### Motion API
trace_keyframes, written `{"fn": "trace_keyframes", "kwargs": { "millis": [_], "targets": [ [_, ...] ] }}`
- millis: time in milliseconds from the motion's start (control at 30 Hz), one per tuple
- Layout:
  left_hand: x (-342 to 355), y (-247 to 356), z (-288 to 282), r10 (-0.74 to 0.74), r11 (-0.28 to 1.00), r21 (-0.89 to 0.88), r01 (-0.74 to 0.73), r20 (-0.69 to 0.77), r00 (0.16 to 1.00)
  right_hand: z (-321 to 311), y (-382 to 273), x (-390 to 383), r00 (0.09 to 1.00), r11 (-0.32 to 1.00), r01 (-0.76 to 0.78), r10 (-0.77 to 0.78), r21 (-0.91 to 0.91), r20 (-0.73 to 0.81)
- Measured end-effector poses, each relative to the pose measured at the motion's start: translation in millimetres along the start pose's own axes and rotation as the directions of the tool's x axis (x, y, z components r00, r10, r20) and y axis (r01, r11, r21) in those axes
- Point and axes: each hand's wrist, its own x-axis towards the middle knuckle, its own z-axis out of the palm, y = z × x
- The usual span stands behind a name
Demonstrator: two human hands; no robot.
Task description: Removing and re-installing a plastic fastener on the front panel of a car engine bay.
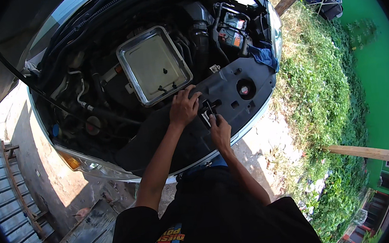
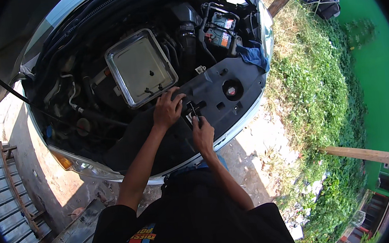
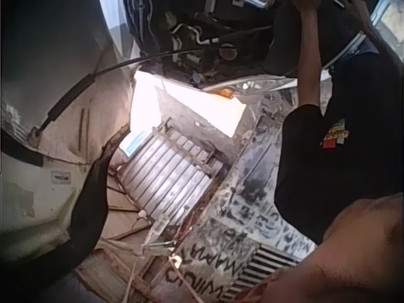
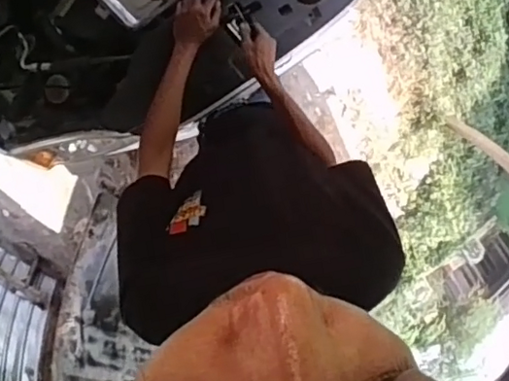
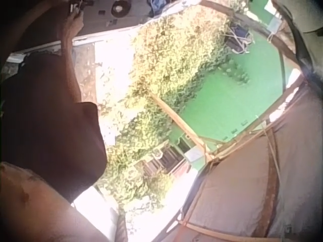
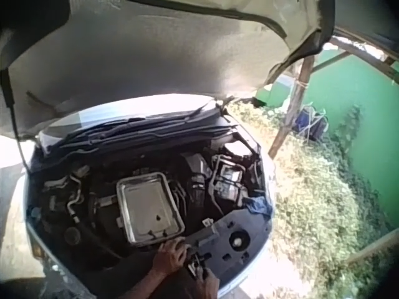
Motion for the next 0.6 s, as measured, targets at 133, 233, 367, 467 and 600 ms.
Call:
{"fn": "trace_keyframes", "kwargs": {
  "millis": [133,233,367,467,600],
  "targets": [
    [14.6,1.8,3.4,-0.003,0.999,-0.051,0.002,-0.019,1.000,-27.6,3.1,46.1,0.992,0.982,0.126,-0.129,-0.138,-0.010],
    [16.9,-0.3,6.4,-0.030,0.995,-0.091,0.029,-0.009,1.000,-42.3,-8.6,72.9,0.974,0.933,0.214,-0.181,-0.289,0.137],
    [17.2,0.0,7.4,-0.014,0.996,-0.084,0.011,-0.029,0.999,-44.4,-6.5,96.1,0.920,0.835,0.377,-0.287,-0.401,0.267],
    [20.5,1.3,7.4,-0.013,0.997,-0.080,0.010,-0.034,0.999,-49.0,-2.7,105.6,0.910,0.814,0.399,-0.295,-0.422,0.290],
    [19.8,4.9,8.2,-0.016,0.997,-0.076,0.012,-0.044,0.999,-52.8,-2.7,111.6,0.907,0.853,0.374,-0.254,-0.364,0.336]
  ]
}}
